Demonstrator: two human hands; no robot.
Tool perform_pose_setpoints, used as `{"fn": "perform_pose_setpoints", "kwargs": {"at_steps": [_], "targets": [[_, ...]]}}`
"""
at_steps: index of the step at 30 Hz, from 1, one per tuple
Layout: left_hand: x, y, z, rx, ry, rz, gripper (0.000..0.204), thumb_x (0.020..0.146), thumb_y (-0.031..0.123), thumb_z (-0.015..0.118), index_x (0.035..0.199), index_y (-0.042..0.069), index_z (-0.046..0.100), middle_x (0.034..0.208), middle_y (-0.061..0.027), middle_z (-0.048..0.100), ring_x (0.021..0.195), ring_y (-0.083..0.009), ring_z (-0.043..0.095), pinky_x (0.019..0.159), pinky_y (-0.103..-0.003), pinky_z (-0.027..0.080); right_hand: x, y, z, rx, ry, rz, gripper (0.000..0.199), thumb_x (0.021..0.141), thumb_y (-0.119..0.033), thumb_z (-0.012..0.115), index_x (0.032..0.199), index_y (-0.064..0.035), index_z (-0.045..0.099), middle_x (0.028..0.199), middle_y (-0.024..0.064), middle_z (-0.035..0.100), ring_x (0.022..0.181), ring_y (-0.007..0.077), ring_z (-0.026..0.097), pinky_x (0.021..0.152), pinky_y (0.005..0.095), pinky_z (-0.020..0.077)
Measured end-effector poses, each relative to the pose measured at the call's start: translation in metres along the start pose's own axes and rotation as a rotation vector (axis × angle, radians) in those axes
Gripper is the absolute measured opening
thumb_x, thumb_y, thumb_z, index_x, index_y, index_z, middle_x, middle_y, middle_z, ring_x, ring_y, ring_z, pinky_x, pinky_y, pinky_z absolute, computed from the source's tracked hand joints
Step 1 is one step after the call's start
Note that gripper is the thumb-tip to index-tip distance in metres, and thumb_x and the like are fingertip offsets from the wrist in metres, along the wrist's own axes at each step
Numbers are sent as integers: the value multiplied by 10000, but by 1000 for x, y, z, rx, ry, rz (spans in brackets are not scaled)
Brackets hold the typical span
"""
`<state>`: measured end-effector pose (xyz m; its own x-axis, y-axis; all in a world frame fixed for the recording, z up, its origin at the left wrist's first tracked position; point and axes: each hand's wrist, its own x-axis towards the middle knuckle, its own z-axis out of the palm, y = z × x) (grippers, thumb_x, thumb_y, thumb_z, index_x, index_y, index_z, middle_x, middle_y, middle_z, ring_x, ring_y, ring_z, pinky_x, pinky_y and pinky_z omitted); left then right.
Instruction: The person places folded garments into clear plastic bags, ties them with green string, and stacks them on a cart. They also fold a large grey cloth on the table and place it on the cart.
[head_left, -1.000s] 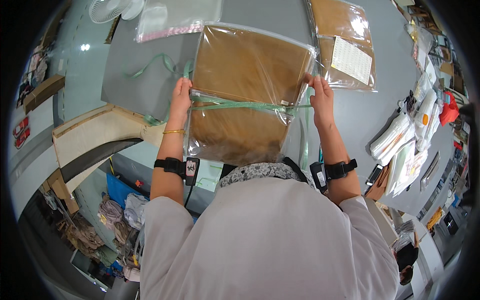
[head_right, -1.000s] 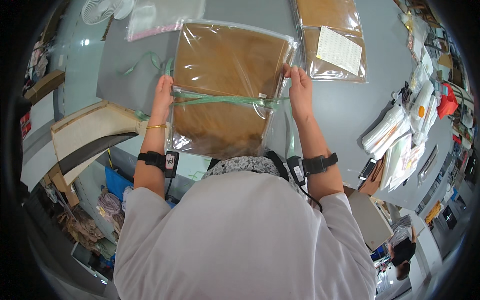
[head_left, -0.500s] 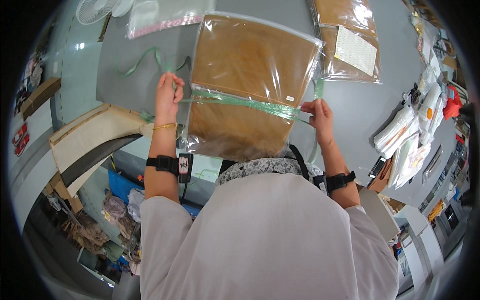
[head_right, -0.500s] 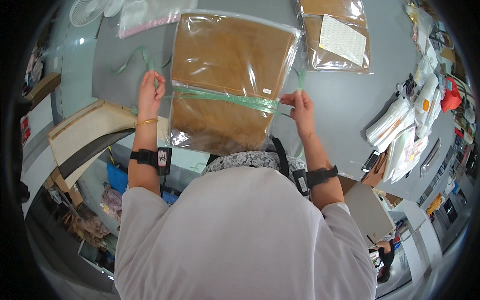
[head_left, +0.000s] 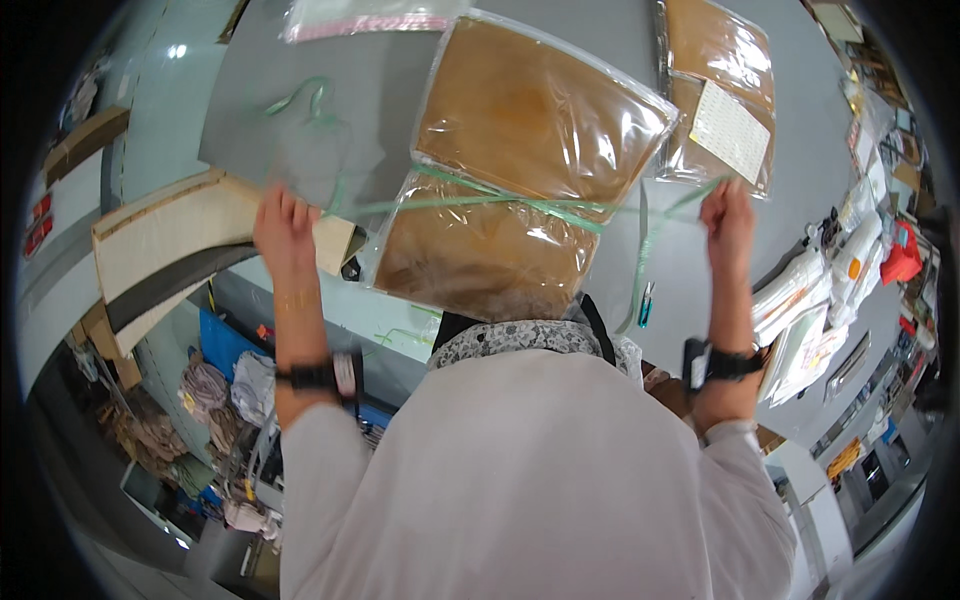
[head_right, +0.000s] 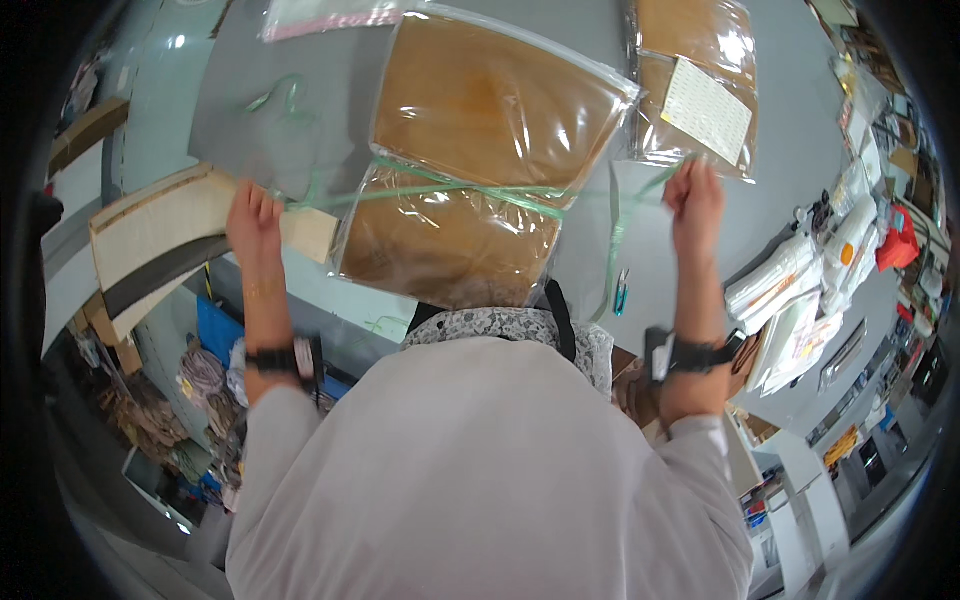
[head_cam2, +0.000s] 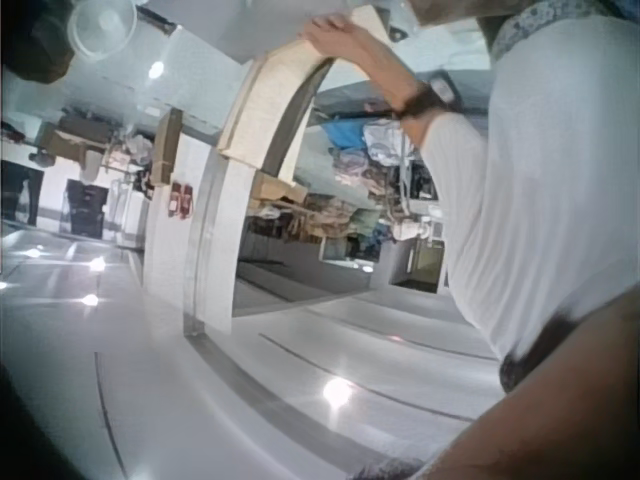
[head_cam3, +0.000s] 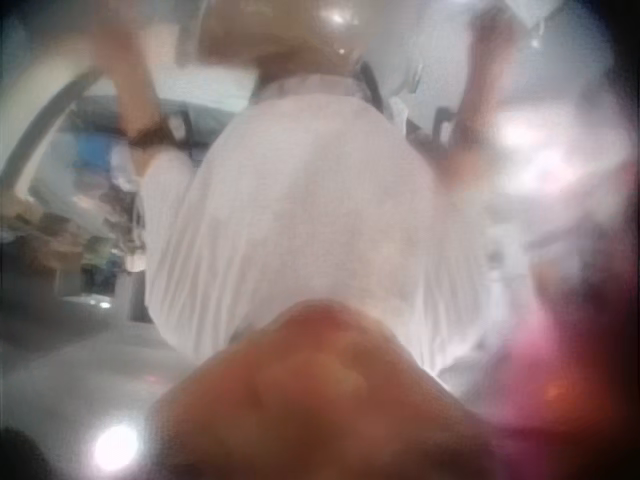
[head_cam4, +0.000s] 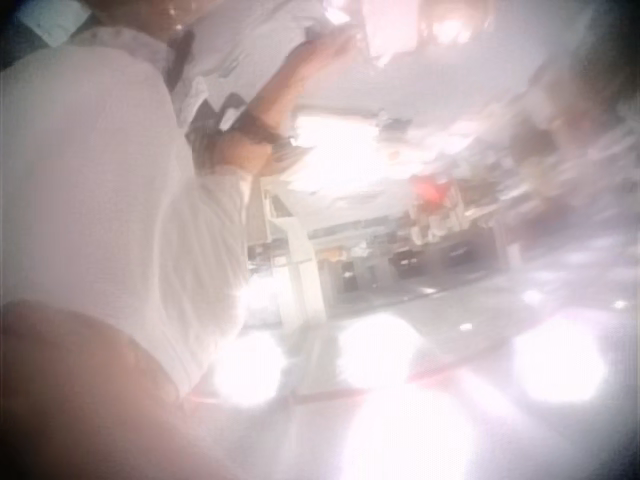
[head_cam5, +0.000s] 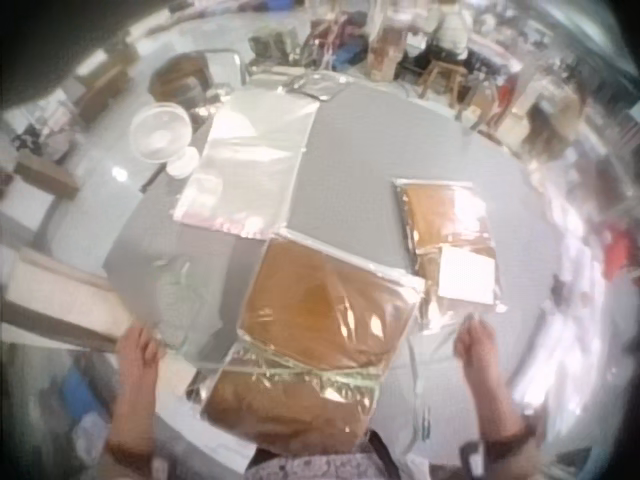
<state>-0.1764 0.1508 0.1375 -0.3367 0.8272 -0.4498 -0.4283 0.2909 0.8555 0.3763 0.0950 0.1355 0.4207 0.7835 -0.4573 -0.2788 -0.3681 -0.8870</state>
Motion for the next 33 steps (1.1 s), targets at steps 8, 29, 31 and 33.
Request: {"fn": "perform_pose_setpoints", "kwargs": {"at_steps": [8, 29, 31, 33], "targets": [[-224, -195, -75, -253, 480, -796, 197, 1005, 95, 431, 824, 57, 498, 713, -37, 462, 630, -158, 470, 860, -401, 554, 245, 12, 184, -577, -419, -93, 334, 986, -423, 568, 940, -110, 675, 1046, 142, 659, 891, 295, 644, 734, 496, 513], [-157, -154, -67, -500, 47, -397, 239, 1032, 292, 486, 1095, 88, 595, 974, -115, 658, 901, -230, 620, 803, -375, 522, 128, 54, 118, -299, -499, 141, 292, 1051, -275, 478, 967, -33, 618, 827, 31, 658, 761, 106, 593, 707, 270, 490], [-132, -96, -59, -432, -112, -195, 234, 1043, 280, 465, 1063, 82, 589, 932, -107, 654, 876, -217, 611, 804, -363, 511, 123, 43, 104, -279, -574, 49, 287, 1060, -274, 461, 952, -44, 595, 836, 46, 663, 766, 118, 603, 710, 271, 496], [-107, -41, -46, -344, -275, -2, 238, 1054, 268, 444, 1031, 76, 584, 891, -99, 650, 851, -204, 602, 805, -350, 500, 111, 29, 89, -273, -628, -42, 284, 1068, -273, 445, 938, -55, 573, 846, 60, 668, 771, 130, 614, 713, 272, 501]]}}
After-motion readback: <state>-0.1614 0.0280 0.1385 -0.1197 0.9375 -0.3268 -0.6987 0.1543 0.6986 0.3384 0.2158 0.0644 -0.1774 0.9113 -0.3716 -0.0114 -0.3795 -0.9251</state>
